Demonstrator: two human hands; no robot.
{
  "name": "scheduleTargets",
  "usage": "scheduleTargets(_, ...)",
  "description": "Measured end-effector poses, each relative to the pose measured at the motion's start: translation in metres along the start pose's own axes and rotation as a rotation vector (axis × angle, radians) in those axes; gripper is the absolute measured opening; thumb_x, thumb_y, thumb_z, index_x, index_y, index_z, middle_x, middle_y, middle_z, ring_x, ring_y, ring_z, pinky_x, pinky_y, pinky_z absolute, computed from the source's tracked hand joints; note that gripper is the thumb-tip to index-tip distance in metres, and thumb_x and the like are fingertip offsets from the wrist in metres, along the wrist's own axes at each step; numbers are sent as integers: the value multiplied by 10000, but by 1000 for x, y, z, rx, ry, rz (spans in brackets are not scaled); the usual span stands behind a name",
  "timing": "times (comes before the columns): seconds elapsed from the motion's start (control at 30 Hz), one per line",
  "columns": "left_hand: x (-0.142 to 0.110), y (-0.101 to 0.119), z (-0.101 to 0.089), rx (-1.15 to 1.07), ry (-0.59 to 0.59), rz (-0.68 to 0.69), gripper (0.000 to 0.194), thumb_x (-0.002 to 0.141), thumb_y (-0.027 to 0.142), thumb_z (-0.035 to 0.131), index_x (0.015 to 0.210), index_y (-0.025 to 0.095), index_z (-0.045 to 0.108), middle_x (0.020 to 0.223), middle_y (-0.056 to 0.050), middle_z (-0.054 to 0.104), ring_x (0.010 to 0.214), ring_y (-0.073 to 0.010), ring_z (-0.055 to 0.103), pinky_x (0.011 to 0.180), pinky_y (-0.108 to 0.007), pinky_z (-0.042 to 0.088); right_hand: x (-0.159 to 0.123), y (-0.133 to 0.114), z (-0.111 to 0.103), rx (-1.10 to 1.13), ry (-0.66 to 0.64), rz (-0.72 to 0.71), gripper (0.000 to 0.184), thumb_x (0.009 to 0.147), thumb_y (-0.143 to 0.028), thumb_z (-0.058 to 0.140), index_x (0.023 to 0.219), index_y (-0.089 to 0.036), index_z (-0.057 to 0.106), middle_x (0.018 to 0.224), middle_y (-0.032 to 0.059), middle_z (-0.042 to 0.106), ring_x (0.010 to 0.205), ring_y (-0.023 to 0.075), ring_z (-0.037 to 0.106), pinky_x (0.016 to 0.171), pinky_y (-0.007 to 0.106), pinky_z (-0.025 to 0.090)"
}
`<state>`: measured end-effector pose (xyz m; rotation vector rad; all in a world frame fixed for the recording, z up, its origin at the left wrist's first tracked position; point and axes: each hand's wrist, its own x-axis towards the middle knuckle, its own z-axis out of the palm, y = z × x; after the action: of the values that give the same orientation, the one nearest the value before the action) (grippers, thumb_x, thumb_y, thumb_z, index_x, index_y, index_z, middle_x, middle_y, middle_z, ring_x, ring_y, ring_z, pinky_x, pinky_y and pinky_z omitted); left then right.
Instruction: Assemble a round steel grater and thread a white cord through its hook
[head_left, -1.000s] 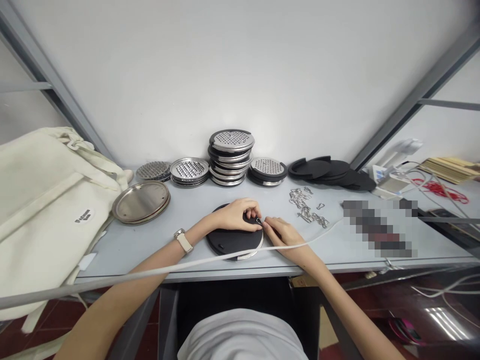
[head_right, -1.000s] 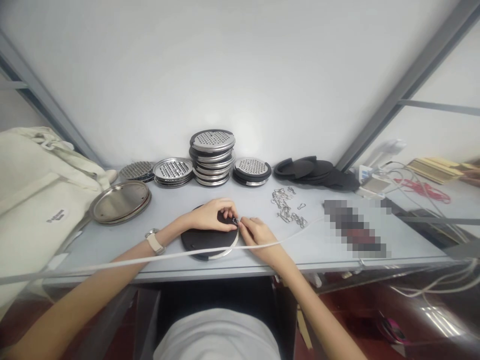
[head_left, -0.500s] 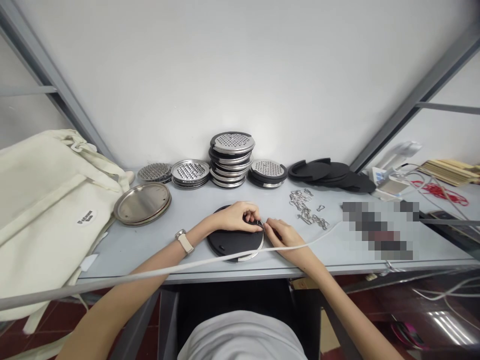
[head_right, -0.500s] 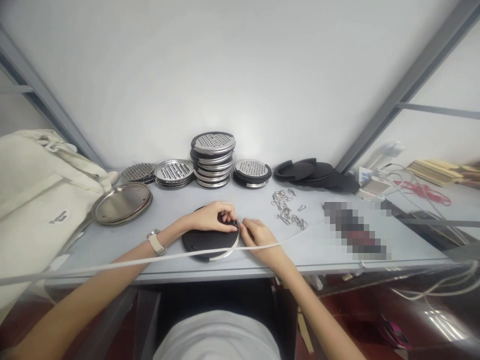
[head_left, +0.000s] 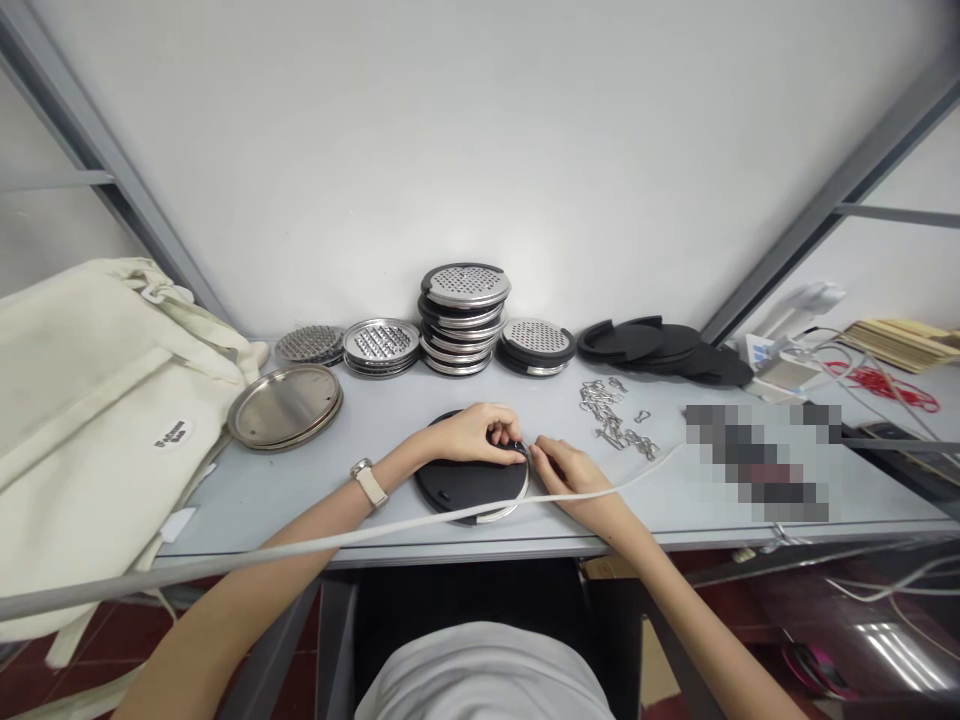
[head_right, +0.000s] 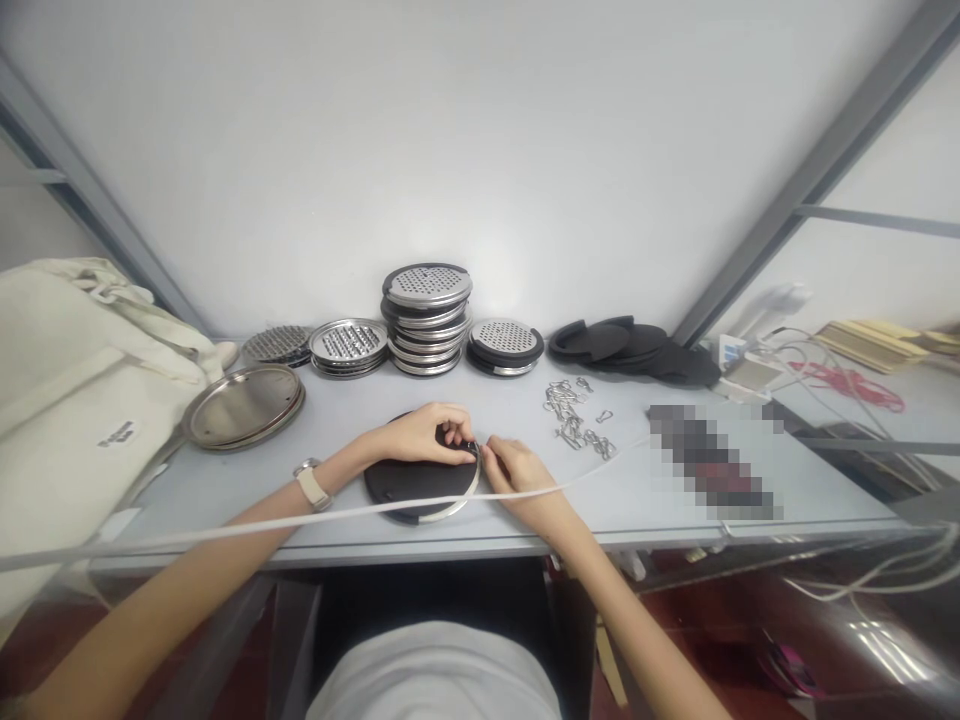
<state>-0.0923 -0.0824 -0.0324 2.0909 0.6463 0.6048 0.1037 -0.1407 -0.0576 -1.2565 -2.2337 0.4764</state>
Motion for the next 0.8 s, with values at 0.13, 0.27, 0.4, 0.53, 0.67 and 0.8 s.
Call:
scheduleTargets(0.13, 0, -1, 0, 3, 1, 1, 240, 684, 310, 696, 783, 119, 587, 697, 12, 507, 663, -94, 483, 605, -214, 409, 0, 0, 0, 18, 4, 8, 256, 948, -284, 320, 707, -206, 358, 638, -15, 446, 598, 130, 445, 572, 244, 322)
scheduleTargets(0.27, 0, 0, 1, 0, -17, 3, 228, 696, 301, 687, 789, 121, 584, 702, 7, 511, 662, -94, 484, 608, -214, 411, -1, 2, 0, 47, 22, 44, 265, 941, -293, 322, 689, -212, 332, 601, -28, 402, 560, 124, 410, 536, 241, 299)
scheduleTargets(0.4, 0, 3, 0, 23, -17, 15, 208, 705, 283, 676, 793, 123, 577, 695, 13, 503, 654, -90, 481, 602, -208, 407, -1, 2, -2, 57, 24, 56, 271, 939, -300, 323, 682, -214, 324, 581, -36, 384, 545, 120, 398, 522, 237, 288)
scheduleTargets(0.53, 1, 3, 0, 77, -3, 28, 196, 708, 276, 671, 786, 127, 570, 699, 17, 498, 645, -85, 470, 597, -206, 402, 0, 2, -1, 26, 16, 27, 256, 941, -288, 320, 698, -211, 351, 601, -27, 420, 560, 124, 419, 538, 237, 303)
scheduleTargets(0.67, 0, 3, 0, 117, 24, 40, 188, 709, 275, 665, 782, 134, 565, 703, 18, 499, 644, -87, 468, 598, -209, 403, 2, 2, 3, -19, 29, -2, 241, 943, -267, 311, 728, -206, 399, 639, -7, 477, 594, 136, 461, 572, 243, 327)
scheduleTargets(0.8, 1, 2, 0, 163, 66, 71, 194, 691, 255, 673, 807, 143, 565, 731, 17, 503, 658, -91, 472, 623, -216, 417, 7, 4, 7, -86, 35, -9, 238, 939, -256, 314, 753, -199, 452, 647, 12, 522, 602, 150, 493, 582, 251, 335)
